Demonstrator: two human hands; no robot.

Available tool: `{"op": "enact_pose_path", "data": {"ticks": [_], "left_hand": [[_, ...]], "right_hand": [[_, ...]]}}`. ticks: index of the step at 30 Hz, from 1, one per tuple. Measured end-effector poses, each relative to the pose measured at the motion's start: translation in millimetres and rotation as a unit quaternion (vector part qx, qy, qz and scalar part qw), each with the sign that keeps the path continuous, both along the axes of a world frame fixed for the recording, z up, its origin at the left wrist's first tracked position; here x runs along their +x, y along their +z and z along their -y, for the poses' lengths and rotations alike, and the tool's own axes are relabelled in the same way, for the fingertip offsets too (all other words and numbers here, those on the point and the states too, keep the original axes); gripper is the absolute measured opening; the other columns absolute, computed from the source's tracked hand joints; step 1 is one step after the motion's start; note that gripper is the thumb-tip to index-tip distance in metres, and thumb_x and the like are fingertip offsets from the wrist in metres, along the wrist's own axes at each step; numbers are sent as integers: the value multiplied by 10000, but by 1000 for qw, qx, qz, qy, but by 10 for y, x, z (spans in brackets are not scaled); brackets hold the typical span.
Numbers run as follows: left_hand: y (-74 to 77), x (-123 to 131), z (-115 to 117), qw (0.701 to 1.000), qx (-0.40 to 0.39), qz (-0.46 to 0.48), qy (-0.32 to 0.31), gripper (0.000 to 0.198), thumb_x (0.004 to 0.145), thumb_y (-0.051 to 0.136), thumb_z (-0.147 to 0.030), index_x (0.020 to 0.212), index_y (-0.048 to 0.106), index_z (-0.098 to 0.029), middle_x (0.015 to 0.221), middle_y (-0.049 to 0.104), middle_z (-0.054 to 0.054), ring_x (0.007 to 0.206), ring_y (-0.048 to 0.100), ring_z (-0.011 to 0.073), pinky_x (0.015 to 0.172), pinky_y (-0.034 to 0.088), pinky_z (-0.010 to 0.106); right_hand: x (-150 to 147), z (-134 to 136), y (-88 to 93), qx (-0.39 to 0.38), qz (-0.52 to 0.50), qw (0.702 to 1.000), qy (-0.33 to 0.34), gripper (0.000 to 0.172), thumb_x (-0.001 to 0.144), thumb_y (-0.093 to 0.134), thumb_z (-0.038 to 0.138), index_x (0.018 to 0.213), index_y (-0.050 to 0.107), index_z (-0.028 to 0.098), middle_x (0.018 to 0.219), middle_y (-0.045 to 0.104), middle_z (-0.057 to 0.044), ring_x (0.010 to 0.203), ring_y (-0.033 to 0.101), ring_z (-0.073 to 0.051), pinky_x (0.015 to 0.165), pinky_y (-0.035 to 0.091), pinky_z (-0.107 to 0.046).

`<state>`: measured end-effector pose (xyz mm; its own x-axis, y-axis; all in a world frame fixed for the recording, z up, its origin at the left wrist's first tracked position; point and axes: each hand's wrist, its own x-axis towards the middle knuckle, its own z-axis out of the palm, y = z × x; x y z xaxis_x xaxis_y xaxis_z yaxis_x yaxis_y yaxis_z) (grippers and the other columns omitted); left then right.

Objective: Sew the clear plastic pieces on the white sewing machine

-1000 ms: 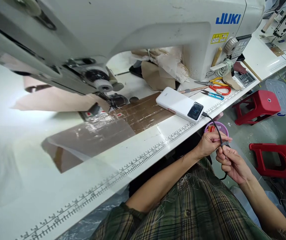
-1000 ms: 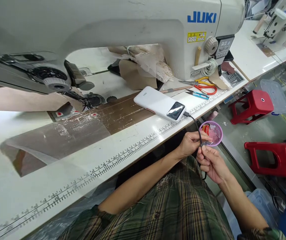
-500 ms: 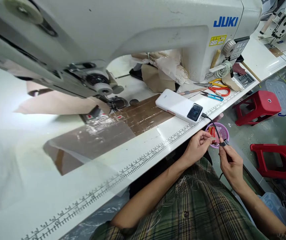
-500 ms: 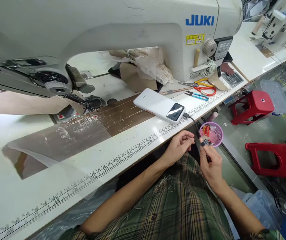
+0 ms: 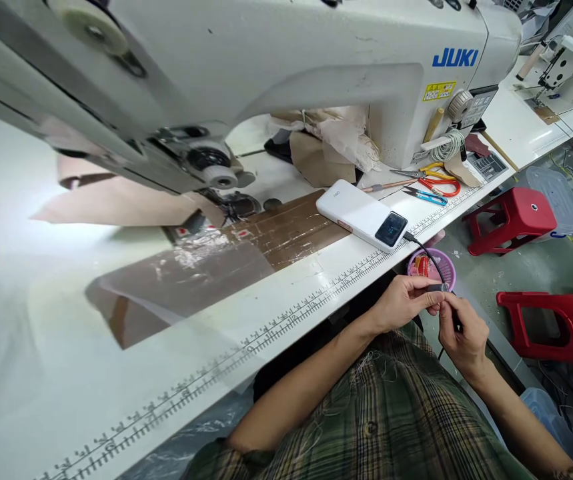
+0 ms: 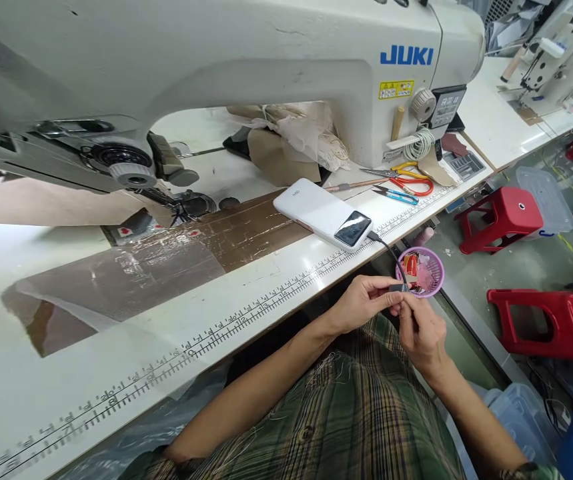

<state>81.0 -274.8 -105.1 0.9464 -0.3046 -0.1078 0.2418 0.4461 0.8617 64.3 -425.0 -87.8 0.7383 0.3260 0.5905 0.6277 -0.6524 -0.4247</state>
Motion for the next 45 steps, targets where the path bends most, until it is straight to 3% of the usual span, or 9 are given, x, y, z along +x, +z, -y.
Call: {"op": "enact_pose_path", "data": {"ticks": [7, 9, 13, 21, 26, 31, 35, 42, 45], "left_hand": [[-246, -85, 242, 987, -55, -49, 145, 458, 665, 809, -544, 869, 711, -147, 782, 708, 24, 698, 655, 131, 722, 542, 260], [-328, -36, 302, 980, -106, -94, 137, 481, 588, 854, -548, 790, 693, -142, 740, 682, 1, 681, 623, 100, 711, 514, 227], [-381, 189, 386, 971, -175, -159, 39, 498, 491, 923, -459, 761, 672, -124, 662, 628, -29, 580, 545, 52, 646, 467, 201], [-282, 523, 198, 964, -192, -95, -158, 474, 524, 933, -362, 846, 682, -122, 717, 677, 23, 532, 575, 71, 567, 441, 204], [-293, 438, 118, 979, -159, -109, -68, 490, 481, 941, -295, 829, 638, -129, 740, 655, -11, 566, 555, 45, 571, 426, 169], [-304, 260, 89, 992, -51, -94, 64, 296, 654, 827, -246, 798, 596, -130, 731, 635, -18, 609, 578, 63, 646, 471, 198], [-278, 84, 40, 988, 17, -47, 143, 221, 702, 769, -232, 833, 615, -143, 809, 661, 4, 750, 620, 100, 756, 497, 228], [-147, -19, 116, 987, 10, -13, 158, 474, 588, 880, -310, 937, 601, -153, 871, 664, 13, 769, 635, 111, 744, 530, 230], [-147, 23, 131, 985, -7, -40, 166, 423, 636, 857, -375, 898, 620, -141, 805, 669, 8, 713, 653, 111, 696, 545, 228]], "right_hand": [[39, -3, 41, 112, -250, 958, -84, 224, 911, 538, 413, 858, 599, 204, 647, 620, -2, 510, 560, -112, 478, 462, -220], [96, 0, 94, 207, -419, 882, -61, 326, 862, 583, 510, 760, 573, 201, 551, 494, 48, 400, 379, -64, 369, 343, -184], [255, 38, 188, 369, -669, 645, 44, 358, 717, 752, 489, 773, 563, 191, 542, 355, 108, 397, 94, -13, 298, 109, -125], [286, 12, 280, 409, -727, 545, 90, 342, 683, 815, 417, 779, 589, 179, 541, 333, 123, 411, 54, -2, 298, 80, -97], [219, -81, 221, 415, -691, 592, 15, 401, 632, 844, 458, 814, 643, 162, 552, 434, 105, 398, 152, 9, 324, 116, -114], [133, -127, 48, 378, -592, 710, -49, 452, 635, 798, 563, 779, 609, 179, 617, 554, 55, 389, 298, -14, 320, 194, -151], [62, -121, -42, 313, -498, 805, -72, 580, 761, 688, 576, 1208, 567, 227, 662, 614, 53, 369, 402, -57, 307, 297, -181], [50, -54, -179, 71, -261, 963, -7, 366, 963, 430, 341, 1261, 614, 232, 752, 680, -37, 600, 634, -161, 548, 539, -280], [46, -45, -217, 23, -190, 981, -1, 351, 963, 420, 265, 1272, 577, 205, 791, 707, -64, 690, 683, -187, 640, 563, -307]]}}
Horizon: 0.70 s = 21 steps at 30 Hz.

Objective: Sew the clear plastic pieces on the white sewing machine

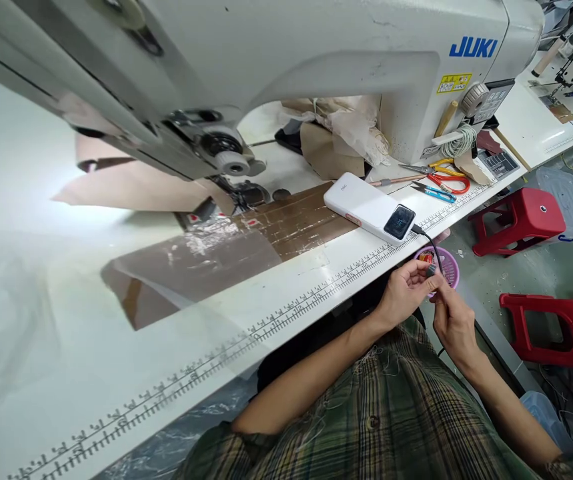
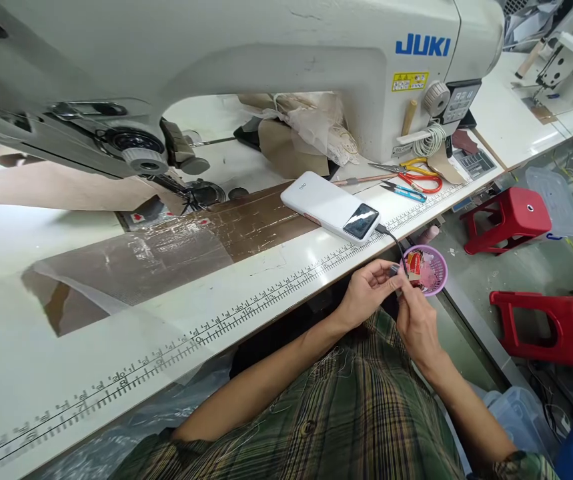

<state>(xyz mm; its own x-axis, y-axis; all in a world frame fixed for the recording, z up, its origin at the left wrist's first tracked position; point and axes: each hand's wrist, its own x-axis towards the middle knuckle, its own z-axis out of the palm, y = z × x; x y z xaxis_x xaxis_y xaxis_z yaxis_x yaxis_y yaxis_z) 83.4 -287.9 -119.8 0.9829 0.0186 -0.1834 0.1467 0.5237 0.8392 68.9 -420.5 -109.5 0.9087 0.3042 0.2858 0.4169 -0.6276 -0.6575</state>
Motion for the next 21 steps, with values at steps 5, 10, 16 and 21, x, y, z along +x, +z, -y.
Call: {"op": "enact_pose_path", "data": {"ticks": [5, 10, 16, 21], "left_hand": [[-51, 0, -34, 999, -43, -16, -16, 380, 683, 821, -387, 899, 644, -130, 774, 689, 16, 678, 677, 120, 675, 556, 237], [-101, -14, -44, 999, -30, -2, -17, 315, 674, 829, -328, 831, 638, -133, 755, 673, -2, 689, 658, 106, 717, 537, 235], [-181, 23, -35, 1000, 0, 11, 23, 291, 640, 843, -306, 753, 628, -147, 723, 659, -11, 682, 637, 108, 676, 508, 217], [-147, -2, -69, 998, -62, -8, -11, 372, 656, 847, -392, 835, 628, -150, 765, 684, -3, 681, 673, 120, 721, 552, 249]], "right_hand": [[-32, -11, 78, 52, -114, 992, -33, 290, 971, 442, 328, 1216, 486, 178, 744, 698, -31, 490, 604, -138, 506, 499, -262], [-11, -50, 167, 57, -145, 986, -62, 259, 950, 434, 422, 865, 549, 206, 649, 590, 20, 486, 499, -104, 490, 419, -238], [51, -80, 149, 162, -248, 951, -85, 359, 891, 480, 546, 802, 557, 206, 544, 429, 72, 439, 383, -89, 410, 336, -218], [103, 5, 182, 102, -222, 969, -25, 358, 887, 514, 546, 859, 608, 201, 653, 633, -1, 523, 580, -127, 482, 493, -249]]}}
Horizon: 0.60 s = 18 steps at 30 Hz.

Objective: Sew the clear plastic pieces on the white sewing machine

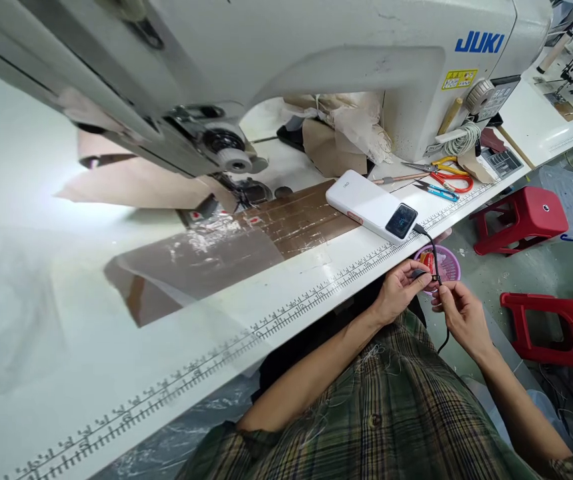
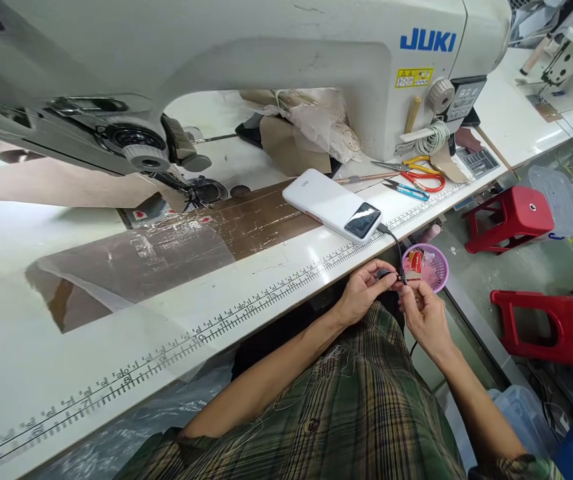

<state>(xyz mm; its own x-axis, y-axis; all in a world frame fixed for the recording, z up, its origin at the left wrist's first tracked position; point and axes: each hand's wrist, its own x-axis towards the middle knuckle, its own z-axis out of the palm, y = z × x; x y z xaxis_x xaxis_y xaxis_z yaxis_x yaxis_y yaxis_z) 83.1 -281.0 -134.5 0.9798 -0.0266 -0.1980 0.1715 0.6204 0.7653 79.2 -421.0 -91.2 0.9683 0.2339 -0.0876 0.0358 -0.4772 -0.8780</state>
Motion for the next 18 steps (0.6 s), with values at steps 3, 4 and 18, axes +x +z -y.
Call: {"op": "enact_pose_path", "data": {"ticks": [3, 4, 18], "left_hand": [[42, -18, -22, 1000, -12, -3, -12, 407, 639, 861, -416, 852, 646, -144, 810, 702, 11, 681, 684, 122, 738, 568, 261], [54, -23, -26, 1000, -17, -8, -14, 419, 623, 871, -419, 847, 652, -141, 809, 703, 11, 670, 683, 118, 731, 569, 257], [318, -23, 50, 989, -80, -114, 50, 483, 458, 938, -372, 677, 578, -135, 580, 643, -28, 521, 601, 83, 583, 503, 213]], "right_hand": [[26, 52, 27, -70, 156, 985, 13, 217, 912, 529, 390, 941, 632, 201, 800, 710, -41, 606, 642, -135, 580, 554, -269], [39, 62, 36, -87, 200, 976, 17, 183, 922, 518, 336, 965, 634, 201, 835, 720, -47, 617, 648, -132, 584, 558, -264], [1404, -215, 352, -163, 485, 849, 132, 246, 898, 470, 158, 1069, 644, 188, 987, 703, -110, 941, 665, -224, 816, 555, -377]]}}
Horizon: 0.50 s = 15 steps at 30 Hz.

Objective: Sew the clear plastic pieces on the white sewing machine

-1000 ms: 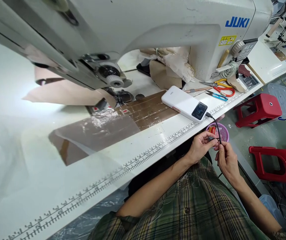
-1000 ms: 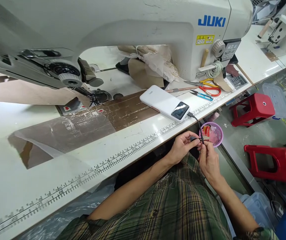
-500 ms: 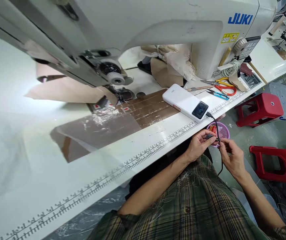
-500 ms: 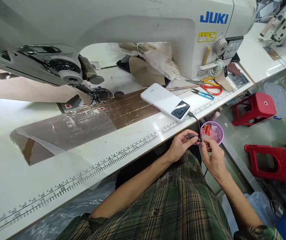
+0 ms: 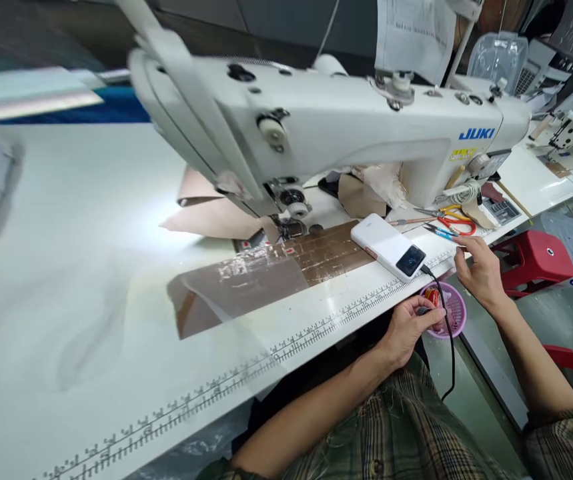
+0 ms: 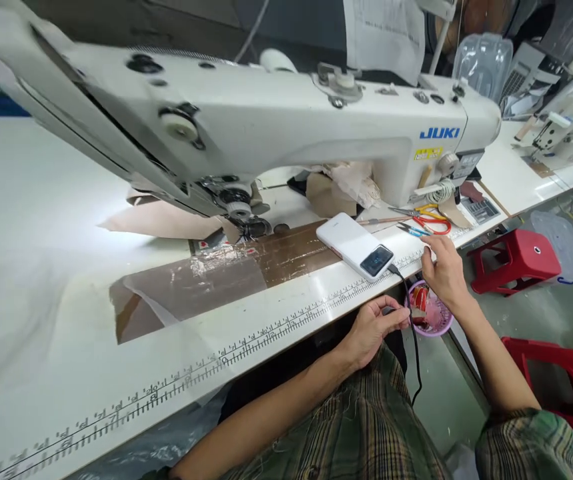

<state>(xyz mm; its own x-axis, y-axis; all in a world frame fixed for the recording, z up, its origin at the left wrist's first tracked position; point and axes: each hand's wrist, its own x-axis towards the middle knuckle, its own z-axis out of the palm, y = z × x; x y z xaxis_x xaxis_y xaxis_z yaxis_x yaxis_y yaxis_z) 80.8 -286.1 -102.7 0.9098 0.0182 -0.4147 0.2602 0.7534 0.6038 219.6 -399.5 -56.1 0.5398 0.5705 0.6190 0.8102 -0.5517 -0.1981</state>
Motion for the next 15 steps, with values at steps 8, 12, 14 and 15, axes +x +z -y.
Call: {"op": "enact_pose_path", "data": {"ticks": [8, 12, 14, 15], "left_hand": [[105, 43, 32, 999, -31, -31, 22, 398, 555, 917, -234, 717, 568, -133, 709, 679, 14, 671, 706, 152, 680, 583, 263], [139, 33, -12, 998, -54, -32, -13, 315, 656, 864, -175, 784, 582, -116, 752, 694, 43, 692, 724, 180, 716, 609, 314], [151, 21, -26, 998, -50, -33, -23, 268, 687, 838, -160, 790, 596, -108, 755, 699, 47, 689, 722, 173, 722, 612, 312], [159, 15, -29, 998, -46, -34, -23, 251, 691, 829, -148, 794, 605, -106, 751, 700, 43, 682, 720, 167, 723, 615, 311]], "right_hand": [[432, -330, -80, -132, -70, 988, -42, 177, 859, 486, 191, 924, 647, 155, 846, 689, -146, 857, 621, -289, 788, 501, -427], [-7, -137, 28, -20, -140, 984, -104, 133, 915, 448, 267, 879, 556, 199, 771, 650, -81, 716, 606, -214, 675, 489, -345], [-389, 13, 115, 102, -281, 948, -107, 177, 970, 406, 368, 904, 495, 230, 600, 568, 28, 491, 509, -138, 514, 433, -263], [-590, 84, 151, 129, -349, 923, -101, 218, 983, 385, 421, 896, 473, 242, 537, 515, 68, 409, 441, -115, 450, 385, -238]]}}
